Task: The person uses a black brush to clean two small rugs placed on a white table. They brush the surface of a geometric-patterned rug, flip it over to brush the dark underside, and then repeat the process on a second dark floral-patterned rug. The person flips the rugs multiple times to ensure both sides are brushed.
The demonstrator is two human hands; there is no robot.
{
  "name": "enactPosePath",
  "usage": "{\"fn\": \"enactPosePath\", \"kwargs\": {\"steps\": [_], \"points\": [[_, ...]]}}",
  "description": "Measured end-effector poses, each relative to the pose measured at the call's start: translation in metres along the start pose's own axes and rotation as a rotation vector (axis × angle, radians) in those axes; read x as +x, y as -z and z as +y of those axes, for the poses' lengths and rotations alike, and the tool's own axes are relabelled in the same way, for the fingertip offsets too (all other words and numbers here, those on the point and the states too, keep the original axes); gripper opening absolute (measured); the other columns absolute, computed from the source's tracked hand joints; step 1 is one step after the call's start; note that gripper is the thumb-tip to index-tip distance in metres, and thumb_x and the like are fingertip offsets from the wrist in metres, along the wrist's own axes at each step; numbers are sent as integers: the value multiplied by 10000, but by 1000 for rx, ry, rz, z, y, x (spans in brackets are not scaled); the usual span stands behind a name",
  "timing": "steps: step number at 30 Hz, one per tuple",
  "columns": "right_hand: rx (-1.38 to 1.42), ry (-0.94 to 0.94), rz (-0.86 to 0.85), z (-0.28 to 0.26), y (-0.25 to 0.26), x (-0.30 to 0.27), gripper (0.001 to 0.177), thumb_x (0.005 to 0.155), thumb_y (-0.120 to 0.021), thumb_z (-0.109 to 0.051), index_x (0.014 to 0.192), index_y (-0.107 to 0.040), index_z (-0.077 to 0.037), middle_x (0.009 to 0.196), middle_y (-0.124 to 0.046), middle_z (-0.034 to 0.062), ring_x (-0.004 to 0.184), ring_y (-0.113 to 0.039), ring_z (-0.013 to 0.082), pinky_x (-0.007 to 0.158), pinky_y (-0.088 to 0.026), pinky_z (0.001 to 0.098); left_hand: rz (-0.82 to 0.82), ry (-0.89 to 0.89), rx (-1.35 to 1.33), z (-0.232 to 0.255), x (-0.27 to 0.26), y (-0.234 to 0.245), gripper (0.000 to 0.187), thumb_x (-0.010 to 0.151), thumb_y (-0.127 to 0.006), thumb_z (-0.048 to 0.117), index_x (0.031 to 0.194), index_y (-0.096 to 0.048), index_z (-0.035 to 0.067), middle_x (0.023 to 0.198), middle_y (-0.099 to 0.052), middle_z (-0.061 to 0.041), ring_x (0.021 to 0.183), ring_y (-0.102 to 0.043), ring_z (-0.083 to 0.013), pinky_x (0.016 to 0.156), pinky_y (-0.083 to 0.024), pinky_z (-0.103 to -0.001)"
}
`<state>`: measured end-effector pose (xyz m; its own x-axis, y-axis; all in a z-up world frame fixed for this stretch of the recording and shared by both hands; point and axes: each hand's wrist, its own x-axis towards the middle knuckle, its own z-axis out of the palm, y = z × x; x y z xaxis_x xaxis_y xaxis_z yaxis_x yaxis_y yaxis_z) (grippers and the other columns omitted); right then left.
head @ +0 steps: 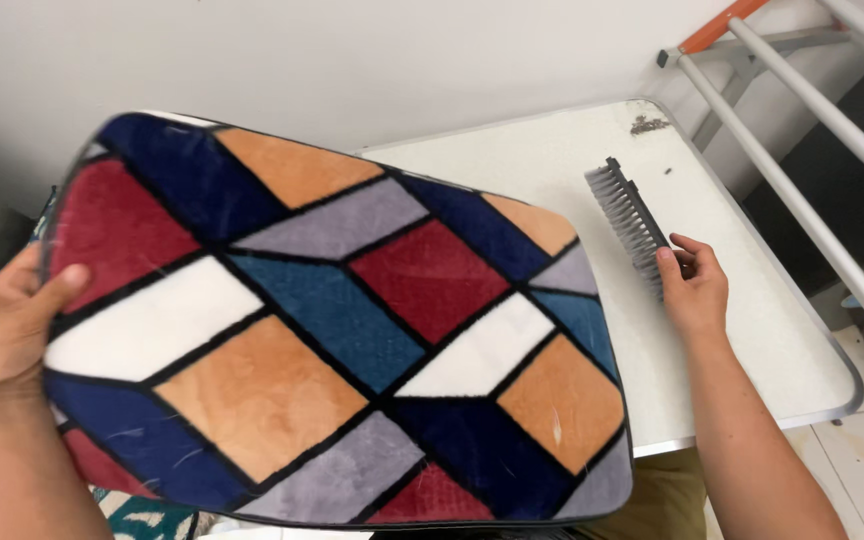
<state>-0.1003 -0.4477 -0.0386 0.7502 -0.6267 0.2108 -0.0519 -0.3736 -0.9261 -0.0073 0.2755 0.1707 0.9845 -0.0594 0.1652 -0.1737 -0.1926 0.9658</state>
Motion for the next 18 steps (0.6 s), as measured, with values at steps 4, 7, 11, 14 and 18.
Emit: {"fn": "enactPosePath", "kwargs": {"steps": [4, 7, 11, 14, 18], "points": [[-56, 16, -27, -8, -4, -6, 414, 992, -732, -279, 1348, -645, -86, 1155, -689, 86, 915, -611, 126, 766, -512, 294, 148, -314, -143, 2, -39, 14, 431, 1014, -672, 105, 1420, -540, 46, 1384, -625, -54, 1248, -605, -157, 1176, -461, -302], [-97, 24, -33, -6, -5, -3, 407, 992, -737, -283, 1345, -653, -97, 1159, -698, 75, 931, -617, 123, 790, -511, 290, 301, -377, -226, -14, -67, -23, 513, 1006, -682, 95, 1495, -535, 49, 1448, -620, -63, 1297, -588, -168, 1219, -427, -296], [-131, 23, -31, -5, -2, -6, 398, 992, -735, -283, 1338, -662, -99, 1168, -700, 64, 953, -610, 125, 809, -504, 289, 703, -205, -257, -55, -85, -92, 500, 1031, -695, 137, 1490, -523, 37, 1320, -662, -39, 1190, -627, -166, 1097, -479, -306], [-114, 40, -47, -3, -3, -4, 381, 1004, -725, -276, 1333, -660, -96, 1174, -698, 56, 967, -613, 121, 820, -502, 288, 843, -147, -259, -87, -105, -160, 415, 1105, -715, 144, 1397, -507, -65, 1203, -622, -62, 1046, -560, -175, 971, -463, -326], [-125, 104, -57, -5, -1, -3, 318, 1057, -675, -251, 1328, -669, -86, 1179, -680, 71, 982, -613, 134, 838, -504, 296, 776, -42, -264, -93, -144, -248, 470, 1040, -620, 200, 1424, -415, 22, 1338, -600, -78, 1200, -580, -168, 1060, -439, -294]]}}
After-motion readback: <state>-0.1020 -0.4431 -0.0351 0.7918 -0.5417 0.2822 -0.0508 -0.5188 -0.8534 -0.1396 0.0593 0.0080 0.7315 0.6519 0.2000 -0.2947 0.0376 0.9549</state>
